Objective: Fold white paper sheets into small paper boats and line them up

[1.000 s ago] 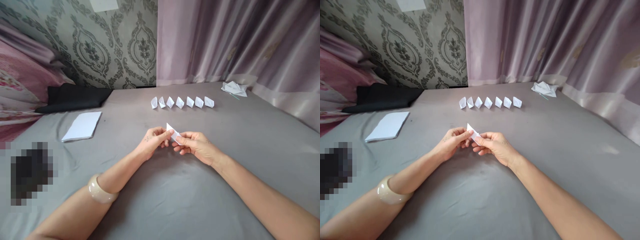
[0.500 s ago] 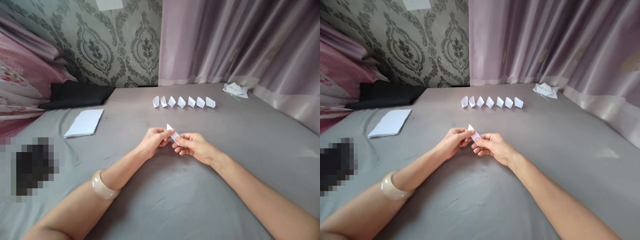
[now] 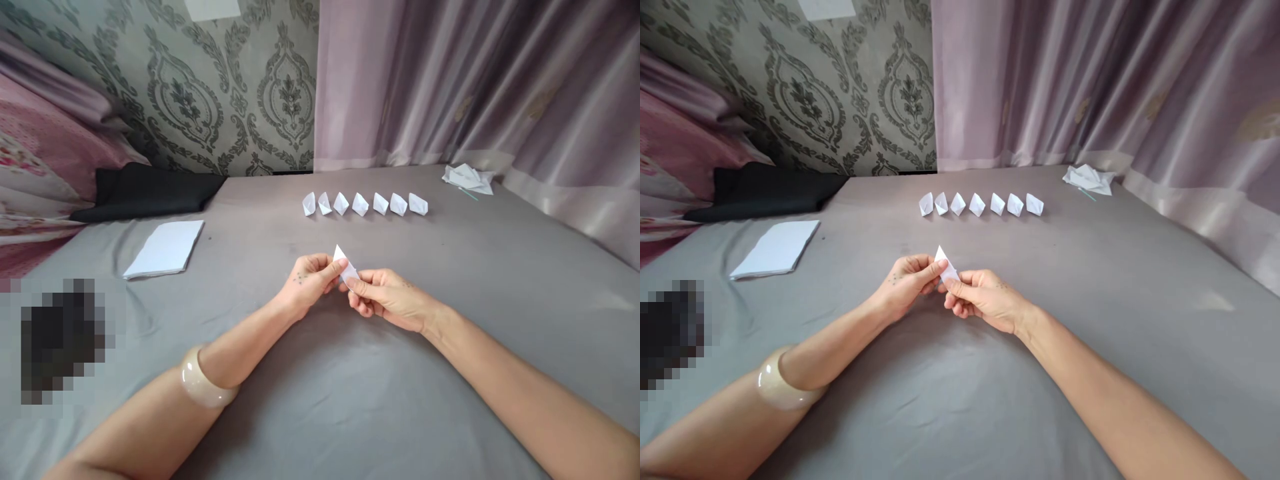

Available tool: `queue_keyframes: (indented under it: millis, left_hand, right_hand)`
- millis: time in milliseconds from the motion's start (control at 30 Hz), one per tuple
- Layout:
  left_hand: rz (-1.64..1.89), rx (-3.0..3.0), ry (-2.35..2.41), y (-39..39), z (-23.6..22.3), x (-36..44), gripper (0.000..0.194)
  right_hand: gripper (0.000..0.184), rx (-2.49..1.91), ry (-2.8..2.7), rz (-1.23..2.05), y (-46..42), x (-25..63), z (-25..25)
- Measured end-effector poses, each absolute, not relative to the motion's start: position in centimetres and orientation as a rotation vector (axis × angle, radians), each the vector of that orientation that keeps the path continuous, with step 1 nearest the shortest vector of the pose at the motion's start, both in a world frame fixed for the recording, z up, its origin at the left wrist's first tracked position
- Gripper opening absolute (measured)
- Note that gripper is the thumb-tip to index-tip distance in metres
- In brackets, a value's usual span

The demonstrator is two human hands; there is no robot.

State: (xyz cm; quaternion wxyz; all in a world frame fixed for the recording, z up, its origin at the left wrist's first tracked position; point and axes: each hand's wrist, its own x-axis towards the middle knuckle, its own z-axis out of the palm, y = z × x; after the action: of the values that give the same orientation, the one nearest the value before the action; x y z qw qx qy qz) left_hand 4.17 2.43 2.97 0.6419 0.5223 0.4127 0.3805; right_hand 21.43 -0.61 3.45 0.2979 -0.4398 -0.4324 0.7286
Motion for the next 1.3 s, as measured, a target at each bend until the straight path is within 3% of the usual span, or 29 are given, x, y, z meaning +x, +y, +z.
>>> queue_keyframes:
  millis: [333,1000,1067,1300]
  left_hand:
    - [0.891,1.225,0.947,2.1,2.7,4.4,0.039]
    - [1.096,1.131,0.836,1.3,3.3,4.7,0.039]
    - [1.071,1.121,0.86,1.5,3.3,4.7,0.038]
    - [0.982,1.118,0.941,2.3,2.4,4.8,0.033]
  right_hand:
    - [0.031,-1.342,-1.361,1.496,-1.2,20.0,3.6]
    - [0.034,-1.14,-1.388,1.656,-1.6,19.9,4.2]
    - [0.035,-1.208,-1.466,1.544,-1.6,19.8,4.1]
    - [0.032,-1.614,-1.847,0.69,-2.2,19.5,2.9]
